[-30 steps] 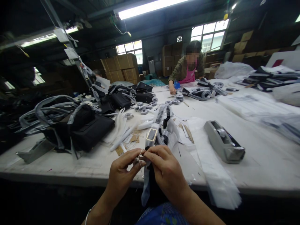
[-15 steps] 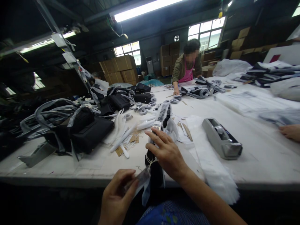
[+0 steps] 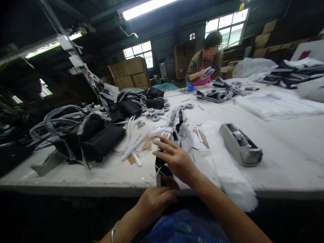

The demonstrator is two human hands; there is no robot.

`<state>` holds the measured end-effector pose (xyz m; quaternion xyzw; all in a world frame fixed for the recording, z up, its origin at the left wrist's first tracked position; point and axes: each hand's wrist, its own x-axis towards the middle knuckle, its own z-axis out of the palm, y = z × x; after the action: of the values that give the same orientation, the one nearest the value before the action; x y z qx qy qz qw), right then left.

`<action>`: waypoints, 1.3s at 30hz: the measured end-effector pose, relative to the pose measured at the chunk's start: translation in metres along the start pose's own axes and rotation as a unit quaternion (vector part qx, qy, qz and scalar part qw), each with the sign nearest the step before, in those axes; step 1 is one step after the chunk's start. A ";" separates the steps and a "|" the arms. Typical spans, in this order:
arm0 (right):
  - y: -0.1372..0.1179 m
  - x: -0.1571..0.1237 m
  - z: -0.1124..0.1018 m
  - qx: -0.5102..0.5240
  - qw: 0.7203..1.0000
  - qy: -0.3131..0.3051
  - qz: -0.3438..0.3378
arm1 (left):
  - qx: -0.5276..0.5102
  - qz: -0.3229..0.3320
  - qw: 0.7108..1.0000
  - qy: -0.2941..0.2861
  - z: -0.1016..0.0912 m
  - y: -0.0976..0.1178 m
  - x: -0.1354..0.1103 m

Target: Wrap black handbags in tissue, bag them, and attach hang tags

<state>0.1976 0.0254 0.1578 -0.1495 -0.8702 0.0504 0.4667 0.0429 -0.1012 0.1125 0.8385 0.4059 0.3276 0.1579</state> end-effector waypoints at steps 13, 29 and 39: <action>0.014 -0.140 0.027 0.291 0.742 0.097 0.596 | -0.371 -0.374 0.806 0.272 0.032 -0.024 0.039; 0.014 -0.093 0.040 0.643 0.446 0.107 0.614 | -0.438 -0.436 0.695 0.367 -0.006 -0.058 0.060; 0.107 -0.010 -0.017 0.580 0.511 0.264 0.577 | -0.536 -0.283 0.740 0.292 -0.002 -0.070 0.174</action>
<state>0.2393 0.1232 0.1353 -0.3215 -0.2062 0.7602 0.5256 0.0800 0.0786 0.1503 0.3253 0.4082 0.6602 0.5400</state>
